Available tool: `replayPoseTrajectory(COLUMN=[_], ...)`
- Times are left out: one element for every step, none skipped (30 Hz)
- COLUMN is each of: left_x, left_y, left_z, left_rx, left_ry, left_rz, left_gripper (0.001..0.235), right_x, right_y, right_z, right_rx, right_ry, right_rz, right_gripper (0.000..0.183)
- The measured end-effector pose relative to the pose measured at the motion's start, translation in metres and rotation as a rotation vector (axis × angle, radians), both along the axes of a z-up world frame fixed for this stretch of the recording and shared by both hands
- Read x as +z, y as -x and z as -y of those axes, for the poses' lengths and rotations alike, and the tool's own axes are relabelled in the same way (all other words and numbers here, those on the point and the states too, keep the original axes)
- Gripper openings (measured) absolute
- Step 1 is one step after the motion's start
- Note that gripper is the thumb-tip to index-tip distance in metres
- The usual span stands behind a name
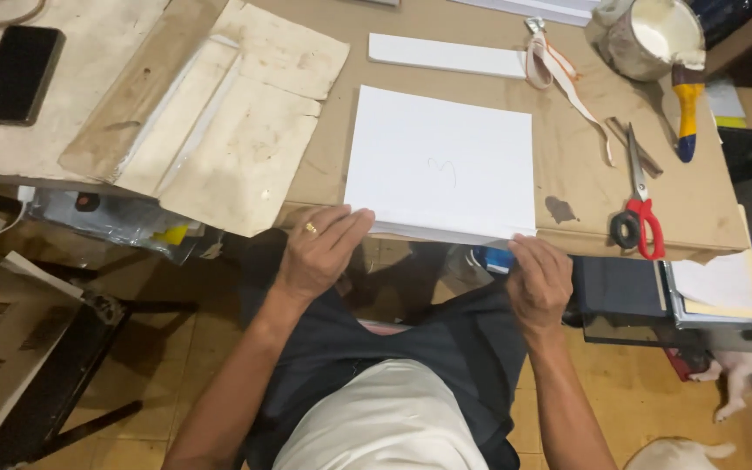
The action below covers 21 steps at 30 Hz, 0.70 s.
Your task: Applying glue to paper components and folding them to assemble folder covers.
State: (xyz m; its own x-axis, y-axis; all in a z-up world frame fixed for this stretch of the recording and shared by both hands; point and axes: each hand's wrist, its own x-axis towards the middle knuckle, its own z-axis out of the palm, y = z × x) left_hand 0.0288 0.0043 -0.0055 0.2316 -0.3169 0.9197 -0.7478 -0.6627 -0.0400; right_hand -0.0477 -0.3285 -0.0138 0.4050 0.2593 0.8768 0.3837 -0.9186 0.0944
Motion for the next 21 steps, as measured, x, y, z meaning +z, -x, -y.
replayPoseTrajectory(left_x=[-0.001,0.003,0.008,0.012,0.012,0.012,0.012,0.008,0.004,0.000,0.001,0.002,0.001,0.002,0.003,0.004,0.005,0.006,0.007,0.003,0.001], left_y=[-0.001,0.003,0.006,0.009,0.008,0.008,0.007,0.004,0.002,-0.001,-0.003,-0.005,-0.004,-0.006,-0.008,-0.009,-0.009,-0.008,-0.008,-0.007,-0.009], left_z=[0.003,0.009,0.017,0.025,0.033,0.041,0.048,0.051,0.052,0.052,0.045,0.037,0.027,0.016,0.003,-0.009,-0.014,-0.020,-0.027,-0.027,-0.027], left_rx=[0.014,0.012,-0.003,-0.018,-0.038,-0.080,-0.120,-0.139,-0.116,-0.094,-0.095,-0.071,-0.037,-0.030,-0.017,-0.005,0.005,-0.001,0.001,0.018,0.002], left_ry=[-0.013,-0.008,0.004,0.017,0.020,0.019,0.016,0.018,0.018,0.018,0.020,-0.016,-0.050,-0.046,-0.066,-0.086,-0.089,-0.094,-0.098,-0.101,-0.100], left_rz=[-0.007,-0.006,-0.006,-0.007,-0.005,-0.015,-0.021,-0.015,-0.050,-0.085,-0.087,-0.086,-0.091,-0.100,-0.105,-0.111,-0.110,-0.136,-0.161,-0.159,-0.174], left_gripper=[0.016,0.016,0.015,0.015,0.015,0.016,0.017,0.017,0.017,0.019,0.019,0.019,0.018,0.018,0.020,0.021,0.021,0.020,0.018,0.018,0.021], right_x=[0.004,0.002,0.000,-0.002,0.005,0.012,0.018,0.016,0.013,0.010,0.015,0.020,0.024,0.019,0.014,0.010,0.017,0.025,0.033,0.023,0.014], right_y=[0.002,-0.001,-0.002,-0.003,-0.005,-0.006,-0.010,-0.015,-0.021,-0.028,-0.023,-0.017,-0.012,-0.011,-0.012,-0.012,-0.006,0.001,0.005,0.005,0.003], right_z=[-0.001,-0.009,-0.017,-0.024,-0.043,-0.061,-0.080,-0.079,-0.080,-0.082,-0.064,-0.048,-0.033,-0.012,0.007,0.026,0.030,0.033,0.035,0.041,0.047], right_rx=[-0.030,-0.032,0.041,0.114,0.094,0.212,0.333,0.314,0.312,0.310,0.308,0.338,0.377,0.384,0.279,0.174,0.184,0.171,0.166,0.183,0.164], right_ry=[0.006,0.011,0.015,0.019,0.022,-0.032,-0.087,-0.085,-0.082,-0.079,-0.077,-0.078,-0.077,-0.074,-0.008,0.058,0.055,0.023,-0.007,-0.008,-0.007], right_rz=[-0.013,-0.012,-0.013,-0.015,-0.013,-0.086,-0.155,-0.148,-0.144,-0.140,-0.143,-0.199,-0.262,-0.271,-0.225,-0.178,-0.176,-0.240,-0.302,-0.299,-0.306], right_gripper=[0.028,0.028,0.024,0.023,0.023,0.025,0.029,0.029,0.028,0.027,0.027,0.027,0.027,0.027,0.025,0.025,0.025,0.024,0.027,0.027,0.031])
